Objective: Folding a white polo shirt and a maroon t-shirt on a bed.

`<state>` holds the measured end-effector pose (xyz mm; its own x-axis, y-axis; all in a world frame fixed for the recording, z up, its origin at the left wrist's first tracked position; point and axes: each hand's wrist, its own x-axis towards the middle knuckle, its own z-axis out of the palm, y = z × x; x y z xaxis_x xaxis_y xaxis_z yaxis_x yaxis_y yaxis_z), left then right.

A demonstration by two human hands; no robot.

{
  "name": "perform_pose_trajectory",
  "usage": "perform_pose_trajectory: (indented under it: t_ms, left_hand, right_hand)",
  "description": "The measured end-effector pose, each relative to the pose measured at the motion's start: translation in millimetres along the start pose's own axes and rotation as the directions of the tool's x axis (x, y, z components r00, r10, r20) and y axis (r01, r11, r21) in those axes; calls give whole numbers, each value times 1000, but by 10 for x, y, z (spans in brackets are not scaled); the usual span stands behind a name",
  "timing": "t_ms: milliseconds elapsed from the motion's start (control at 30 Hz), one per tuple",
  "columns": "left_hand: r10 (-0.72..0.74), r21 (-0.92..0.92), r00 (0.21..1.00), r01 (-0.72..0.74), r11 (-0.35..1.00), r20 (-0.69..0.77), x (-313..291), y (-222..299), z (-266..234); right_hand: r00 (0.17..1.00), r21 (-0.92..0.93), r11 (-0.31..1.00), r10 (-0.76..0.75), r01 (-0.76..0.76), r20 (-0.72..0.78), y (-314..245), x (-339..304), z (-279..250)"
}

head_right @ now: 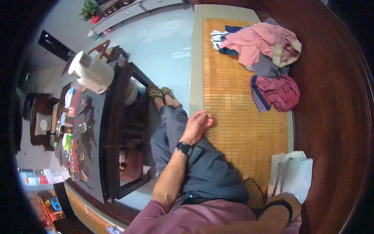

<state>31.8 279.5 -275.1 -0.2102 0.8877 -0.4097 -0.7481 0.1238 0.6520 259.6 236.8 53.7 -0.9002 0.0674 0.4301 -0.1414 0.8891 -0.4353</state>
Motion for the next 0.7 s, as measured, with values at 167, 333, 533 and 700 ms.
perform_pose_trajectory:
  t_ms: [167,333,533,700]
  left_hand:
    - [-22,-9,999,22,1000,-25,-13,16,-26]
    - [-49,36,995,52,998,-89,79,-29,-100]
    - [-42,-19,996,41,999,-74,97,-22,-4]
    - [-38,-37,996,36,999,-75,121,-10,27]
  right_hand:
    - [992,51,995,-84,89,-91,263,288,112]
    - [840,28,888,445,-460,-311,1784,369,599]
    - [236,-248,128,843,-960,-482,4072,-701,1282]
    - [257,-203,174,813,-964,-523,4377,-1220,1364]
